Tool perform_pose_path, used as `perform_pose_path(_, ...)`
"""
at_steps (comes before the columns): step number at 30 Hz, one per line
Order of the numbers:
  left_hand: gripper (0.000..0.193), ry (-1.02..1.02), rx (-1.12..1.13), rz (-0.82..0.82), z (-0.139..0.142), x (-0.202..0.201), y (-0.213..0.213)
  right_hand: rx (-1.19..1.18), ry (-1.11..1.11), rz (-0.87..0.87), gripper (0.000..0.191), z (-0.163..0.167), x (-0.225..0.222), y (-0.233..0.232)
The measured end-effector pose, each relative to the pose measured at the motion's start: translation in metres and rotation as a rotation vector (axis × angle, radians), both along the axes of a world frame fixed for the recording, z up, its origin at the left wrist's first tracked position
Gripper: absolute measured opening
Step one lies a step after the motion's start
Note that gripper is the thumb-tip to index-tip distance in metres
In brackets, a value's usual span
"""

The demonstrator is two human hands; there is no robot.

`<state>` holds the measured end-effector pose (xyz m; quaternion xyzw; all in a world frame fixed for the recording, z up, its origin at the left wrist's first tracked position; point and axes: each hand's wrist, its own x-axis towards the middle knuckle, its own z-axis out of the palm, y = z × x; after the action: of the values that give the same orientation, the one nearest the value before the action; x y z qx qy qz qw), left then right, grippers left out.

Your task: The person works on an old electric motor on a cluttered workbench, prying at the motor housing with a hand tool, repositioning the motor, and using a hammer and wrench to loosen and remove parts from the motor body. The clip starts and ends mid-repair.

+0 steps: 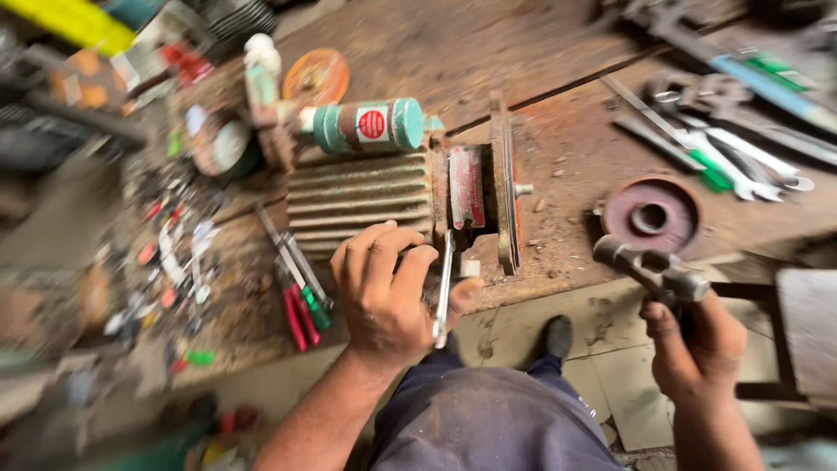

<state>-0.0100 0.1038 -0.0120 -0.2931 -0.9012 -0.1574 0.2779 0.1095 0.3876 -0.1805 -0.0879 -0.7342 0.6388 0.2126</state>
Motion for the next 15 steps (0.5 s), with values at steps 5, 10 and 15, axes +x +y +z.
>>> perform_pose_path(5,0.029,-0.012,-0.012,0.115,-0.009,0.003,0.022,0.035,-0.001,0.146,0.030,-0.013,-0.042,0.018)
perform_pose_path(10,0.015,-0.084,-0.017,0.180,-0.007,0.007,0.031,0.024,-0.018,0.254,0.027,-0.020,-0.062,0.024)
perform_pose_path(15,0.016,-0.103,-0.030,0.203,-0.012,0.006,0.033,0.057,-0.024,0.264,0.023,-0.021,-0.074,0.030)
